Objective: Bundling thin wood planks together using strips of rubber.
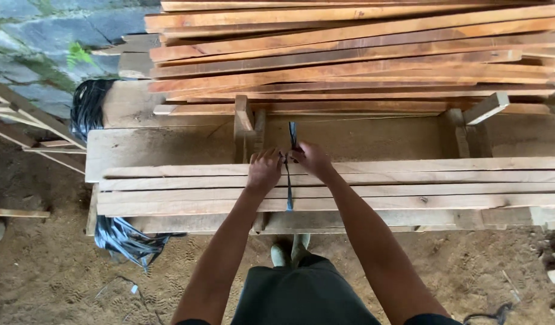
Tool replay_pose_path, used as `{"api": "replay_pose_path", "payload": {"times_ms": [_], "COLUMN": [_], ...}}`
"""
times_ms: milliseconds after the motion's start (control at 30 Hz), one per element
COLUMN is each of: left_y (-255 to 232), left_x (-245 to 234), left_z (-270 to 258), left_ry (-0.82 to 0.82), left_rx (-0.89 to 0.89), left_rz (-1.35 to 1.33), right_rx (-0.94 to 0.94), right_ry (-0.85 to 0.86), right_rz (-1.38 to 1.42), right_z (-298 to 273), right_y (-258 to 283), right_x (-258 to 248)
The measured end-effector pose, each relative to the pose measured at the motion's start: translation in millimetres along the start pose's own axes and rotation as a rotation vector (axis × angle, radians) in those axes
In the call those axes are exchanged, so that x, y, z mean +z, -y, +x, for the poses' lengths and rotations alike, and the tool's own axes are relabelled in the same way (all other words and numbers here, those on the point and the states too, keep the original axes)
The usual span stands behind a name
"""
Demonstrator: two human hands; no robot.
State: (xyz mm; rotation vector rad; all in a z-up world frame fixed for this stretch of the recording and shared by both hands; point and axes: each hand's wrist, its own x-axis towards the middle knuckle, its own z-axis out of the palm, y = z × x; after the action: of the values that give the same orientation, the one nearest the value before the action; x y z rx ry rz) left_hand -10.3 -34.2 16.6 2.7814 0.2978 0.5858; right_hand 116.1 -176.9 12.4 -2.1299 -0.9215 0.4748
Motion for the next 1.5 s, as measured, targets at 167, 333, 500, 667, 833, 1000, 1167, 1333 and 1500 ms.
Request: {"api": "replay_pose_path", "payload": {"times_ms": [167,333,500,667,833,1000,1167,1333,1500], "left_y": [12,-3,-25,-21,-56,-50,-51,-45,-48], "left_x": [47,39,46,70,-3,17,4,25,17], "left_z": [-35,-56,-68,-60,-40,-39,-41,-42,-43], "left_ry": [0.056,0.099,-0.115,-0.266,-0.270,-0.417,-0.348,-0.308,-0.325], "left_rx": [-0.004,0.126,-0.194,-0.459,-0.565,-0.655,-0.614,-0.571,-0.539], "left_rz": [0.101,0.263,0.021,-0.412,-0.850,-1.399,-1.222,-1.078,-1.097], "right_rx": [-0.061,-0.010,0.072,0.122,0.118,0.099,0.062,0.056,0.260], "right_ry": [-0.061,-0.067,-0.032,-0.081,-0.138,-0.143,-0.179,-0.214,-0.210], "right_rz": [0.026,0.025,-0.116,-0.120,-0.064,0.113,-0.012,-0.048,-0.105], "right_z": [9,13,18,19,9,7,3,3,-3], "right_y": [-30,-23,-35,-27,-23,-32,-11,-12,13], "right_x": [19,17,35,27,26,29,18,19,12]}}
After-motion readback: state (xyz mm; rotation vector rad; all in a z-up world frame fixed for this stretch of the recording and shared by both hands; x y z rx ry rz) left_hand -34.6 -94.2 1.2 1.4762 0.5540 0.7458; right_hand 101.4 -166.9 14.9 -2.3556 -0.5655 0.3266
